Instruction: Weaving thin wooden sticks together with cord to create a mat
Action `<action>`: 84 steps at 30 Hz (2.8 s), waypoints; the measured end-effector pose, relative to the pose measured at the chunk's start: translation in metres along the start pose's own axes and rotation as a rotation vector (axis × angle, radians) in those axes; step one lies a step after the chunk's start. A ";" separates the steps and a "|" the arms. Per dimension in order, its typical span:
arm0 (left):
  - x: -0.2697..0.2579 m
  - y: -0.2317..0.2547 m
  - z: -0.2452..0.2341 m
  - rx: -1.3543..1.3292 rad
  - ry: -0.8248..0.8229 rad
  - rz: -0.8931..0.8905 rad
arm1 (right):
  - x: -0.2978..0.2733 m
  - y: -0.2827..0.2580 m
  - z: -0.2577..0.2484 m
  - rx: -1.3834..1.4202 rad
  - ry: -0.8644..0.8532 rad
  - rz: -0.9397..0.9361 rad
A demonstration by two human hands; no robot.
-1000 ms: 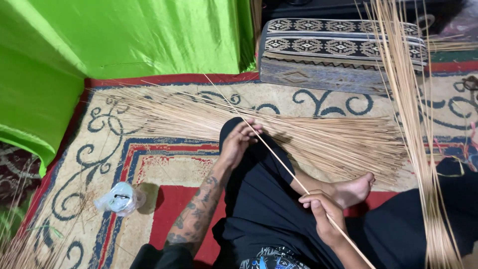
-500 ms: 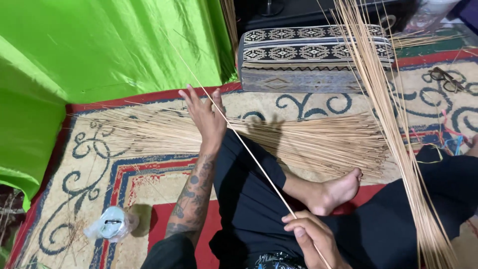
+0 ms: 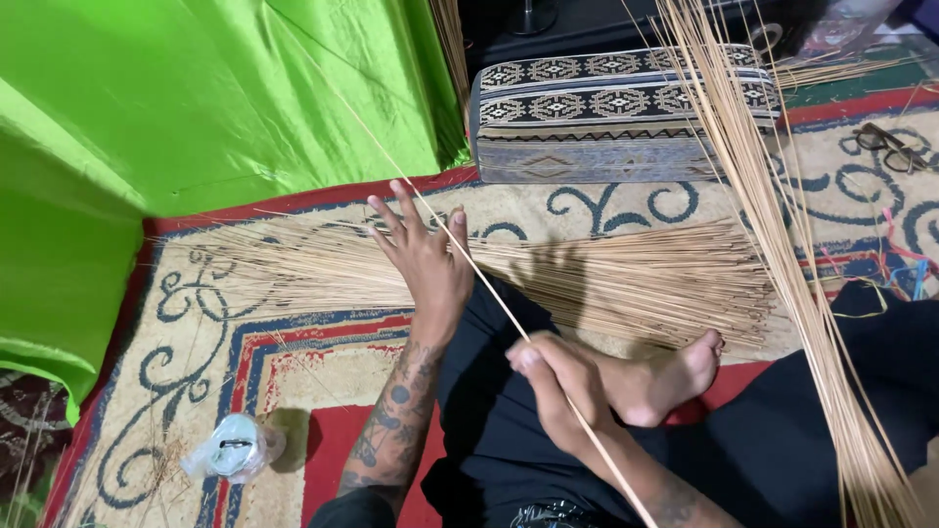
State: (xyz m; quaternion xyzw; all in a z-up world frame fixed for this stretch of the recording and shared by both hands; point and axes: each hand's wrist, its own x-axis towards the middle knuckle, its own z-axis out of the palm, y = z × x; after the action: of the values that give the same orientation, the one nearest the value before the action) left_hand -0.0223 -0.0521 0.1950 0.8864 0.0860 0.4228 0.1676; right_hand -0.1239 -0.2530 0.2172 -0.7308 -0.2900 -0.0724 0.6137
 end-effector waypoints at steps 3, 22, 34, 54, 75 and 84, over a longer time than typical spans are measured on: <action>-0.008 0.003 0.004 -0.034 -0.019 0.036 | 0.035 0.000 0.022 -0.026 0.061 -0.069; -0.020 -0.073 0.031 -2.380 0.078 -1.254 | -0.086 0.190 -0.132 1.150 0.758 0.859; -0.030 0.055 0.065 -2.447 -0.363 -1.566 | -0.098 0.085 -0.131 -0.747 0.139 0.016; -0.151 -0.023 0.265 0.196 -0.742 0.083 | -0.174 0.218 -0.268 -1.259 0.592 0.304; -0.133 -0.042 0.230 -0.111 -0.756 -0.067 | -0.114 0.284 -0.293 -1.005 0.371 1.070; -0.133 0.093 0.086 -0.913 -0.692 -0.041 | 0.051 0.176 -0.247 0.622 0.260 0.791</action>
State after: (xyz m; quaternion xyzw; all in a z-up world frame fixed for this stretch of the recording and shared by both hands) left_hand -0.0379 -0.1964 0.0835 0.8092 -0.1481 0.0989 0.5599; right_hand 0.0697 -0.4819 0.1490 -0.5525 0.0792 0.1648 0.8132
